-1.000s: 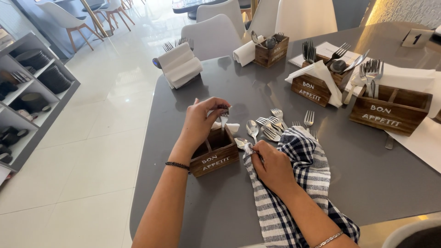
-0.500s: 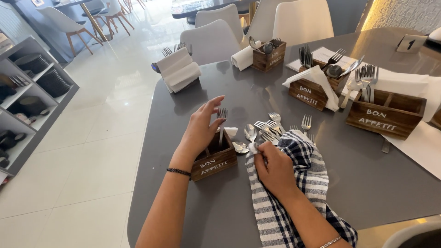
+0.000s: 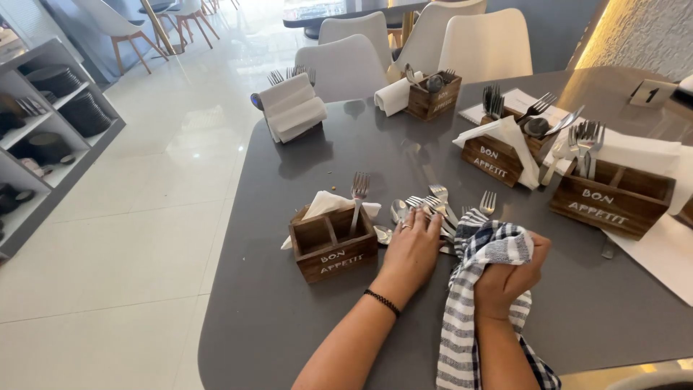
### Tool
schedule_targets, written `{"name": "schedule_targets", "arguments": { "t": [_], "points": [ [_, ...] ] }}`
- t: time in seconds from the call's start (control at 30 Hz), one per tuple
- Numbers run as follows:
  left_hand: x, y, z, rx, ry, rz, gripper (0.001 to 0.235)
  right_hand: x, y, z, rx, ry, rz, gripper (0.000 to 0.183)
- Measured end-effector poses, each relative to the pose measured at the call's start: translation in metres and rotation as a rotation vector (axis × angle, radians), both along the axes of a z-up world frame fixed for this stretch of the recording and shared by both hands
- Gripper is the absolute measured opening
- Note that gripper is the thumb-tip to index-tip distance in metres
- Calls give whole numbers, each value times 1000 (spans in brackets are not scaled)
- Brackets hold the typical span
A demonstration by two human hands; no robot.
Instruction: Cleaning and polishing forks, spoons, and knives with a cloth and folding napkins to put into wooden holders.
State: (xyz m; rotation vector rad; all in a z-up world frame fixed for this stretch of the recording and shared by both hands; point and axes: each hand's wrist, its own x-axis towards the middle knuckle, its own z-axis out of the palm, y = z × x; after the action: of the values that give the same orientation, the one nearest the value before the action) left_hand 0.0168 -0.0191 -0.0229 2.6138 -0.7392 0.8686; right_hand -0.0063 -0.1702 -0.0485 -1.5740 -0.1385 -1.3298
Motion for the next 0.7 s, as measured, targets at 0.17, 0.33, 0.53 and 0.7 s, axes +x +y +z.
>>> {"name": "schedule_targets", "arguments": {
  "t": [0.17,0.33,0.53,0.7],
  "points": [
    [15,-8,-10,-94,-130,123,37,3,-1,2,38,23,18,19],
    [10,-1,9,91,132,198,10,5,2,1,7,68,42,18],
    [12,4,5,90,-90,186,11,-4,12,11,-29,156,85,18],
    [4,5,12,143,17,167,14,-2,15,16,-43,219,108,15]
  ]
}}
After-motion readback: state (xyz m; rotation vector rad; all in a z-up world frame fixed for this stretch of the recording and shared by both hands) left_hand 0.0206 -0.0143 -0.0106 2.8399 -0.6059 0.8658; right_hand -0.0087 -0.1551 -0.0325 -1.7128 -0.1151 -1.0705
